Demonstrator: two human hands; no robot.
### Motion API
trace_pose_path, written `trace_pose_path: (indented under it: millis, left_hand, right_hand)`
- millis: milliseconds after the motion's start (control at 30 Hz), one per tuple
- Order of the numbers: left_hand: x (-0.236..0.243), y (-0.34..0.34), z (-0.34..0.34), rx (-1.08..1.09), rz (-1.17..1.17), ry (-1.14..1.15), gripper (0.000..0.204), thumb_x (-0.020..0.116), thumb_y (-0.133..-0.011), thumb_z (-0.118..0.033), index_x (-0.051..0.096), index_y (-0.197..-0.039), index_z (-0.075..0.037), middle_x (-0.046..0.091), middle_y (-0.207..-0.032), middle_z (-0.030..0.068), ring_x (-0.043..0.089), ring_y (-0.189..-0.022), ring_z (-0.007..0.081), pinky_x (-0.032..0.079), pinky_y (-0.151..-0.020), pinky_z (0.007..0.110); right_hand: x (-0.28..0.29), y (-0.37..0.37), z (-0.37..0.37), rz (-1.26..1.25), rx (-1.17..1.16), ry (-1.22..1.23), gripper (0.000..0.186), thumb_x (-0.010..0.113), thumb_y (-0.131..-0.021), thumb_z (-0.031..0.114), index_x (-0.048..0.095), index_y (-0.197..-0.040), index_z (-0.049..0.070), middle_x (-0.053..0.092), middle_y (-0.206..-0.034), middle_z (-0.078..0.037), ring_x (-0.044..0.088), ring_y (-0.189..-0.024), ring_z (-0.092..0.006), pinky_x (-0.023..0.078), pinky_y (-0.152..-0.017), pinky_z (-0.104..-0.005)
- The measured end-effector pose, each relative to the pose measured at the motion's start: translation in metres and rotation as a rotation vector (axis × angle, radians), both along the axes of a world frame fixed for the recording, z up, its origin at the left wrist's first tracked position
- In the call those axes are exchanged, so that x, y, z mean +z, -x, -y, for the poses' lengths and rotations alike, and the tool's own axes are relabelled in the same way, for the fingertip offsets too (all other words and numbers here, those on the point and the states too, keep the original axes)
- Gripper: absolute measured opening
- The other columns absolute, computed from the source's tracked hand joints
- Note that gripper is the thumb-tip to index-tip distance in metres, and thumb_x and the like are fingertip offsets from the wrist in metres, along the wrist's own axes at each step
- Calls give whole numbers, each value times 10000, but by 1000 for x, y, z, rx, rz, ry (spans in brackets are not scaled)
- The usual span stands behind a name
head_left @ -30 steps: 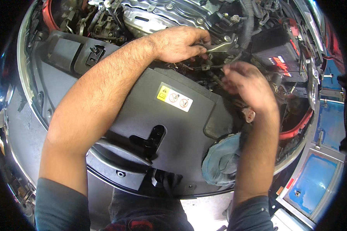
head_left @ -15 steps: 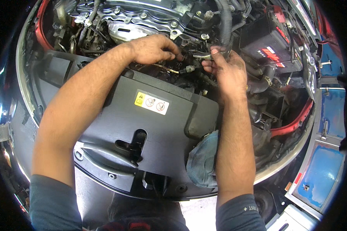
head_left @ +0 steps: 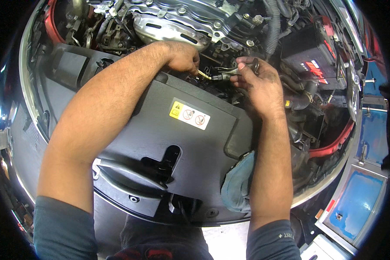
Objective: The person works under the hood of a red car, using a wrench to tighten bolts and adjusting various engine components and hoses. The person repeatedly reaches into the engine bay to manipulate parts and secure connections.
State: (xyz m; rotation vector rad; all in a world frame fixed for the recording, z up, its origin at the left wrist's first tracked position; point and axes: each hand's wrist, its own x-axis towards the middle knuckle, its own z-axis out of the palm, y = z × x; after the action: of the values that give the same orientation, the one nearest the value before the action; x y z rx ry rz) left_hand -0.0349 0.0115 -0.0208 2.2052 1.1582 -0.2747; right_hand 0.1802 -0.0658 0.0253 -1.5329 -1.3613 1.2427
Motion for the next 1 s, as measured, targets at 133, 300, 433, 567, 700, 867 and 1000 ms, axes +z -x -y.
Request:
trace_pose_path:
  millis: [133, 300, 433, 567, 700, 867, 1000]
  left_hand:
    - [1, 0, 0, 1, 16, -5, 289, 675, -823, -322, 728, -1044, -143, 709, -990, 135, 670, -905, 285, 514, -815, 400]
    - [0, 0, -2, -5, 5, -35, 238, 649, -846, -293, 714, -1014, -139, 703, -1012, 122, 656, -964, 272, 497, -858, 388]
    - [-2, 0, -2, -2, 30, -30, 219, 641, -851, -276, 712, -1006, -137, 705, -1010, 111, 655, -968, 263, 496, -859, 384]
    - [2, -1, -3, -25, 30, 16, 216, 643, -843, -259, 714, -1005, -135, 709, -1003, 107, 659, -959, 258, 498, -848, 382]
    - [5, -4, -6, -4, -60, 89, 285, 640, -871, -267, 704, -1111, -127, 681, -1140, 98, 632, -1083, 249, 476, -956, 383]
    - [4, -3, -7, 91, -82, -7, 297, 584, -877, -221, 699, -1076, -33, 671, -1138, 158, 634, -1078, 288, 479, -942, 394]
    - [5, -1, -7, 112, -63, 0, 308, 564, -877, -201, 688, -1067, 7, 665, -1135, 185, 640, -1060, 301, 483, -935, 400]
  right_hand:
    - [-2, 5, -1, 82, 51, 40, 215, 572, -940, 120, 602, -1069, -50, 652, -843, -98, 676, -722, -168, 541, -642, -268]
    - [-3, 9, -1, 92, 112, 53, 207, 565, -950, 116, 601, -1071, -49, 649, -889, -101, 676, -750, -165, 542, -652, -267]
    - [-1, 7, -3, 34, 22, -36, 216, 565, -955, 120, 594, -1096, -41, 645, -921, -102, 676, -767, -169, 541, -666, -265]
    - [4, 3, -2, -7, -64, -111, 250, 583, -951, 145, 587, -1132, -27, 637, -949, -101, 674, -800, -179, 538, -697, -269]
    - [9, 6, 1, -57, -95, -174, 226, 583, -951, 138, 595, -1111, -22, 646, -884, -91, 656, -706, -160, 518, -624, -255]
    - [19, 4, 9, -184, -117, -283, 230, 593, -946, 149, 595, -1108, -14, 642, -821, -78, 624, -644, -144, 485, -567, -254]
    - [10, 5, 7, -84, -89, 154, 263, 595, -926, 130, 569, -1150, -5, 650, -848, -84, 650, -690, -163, 512, -640, -255]
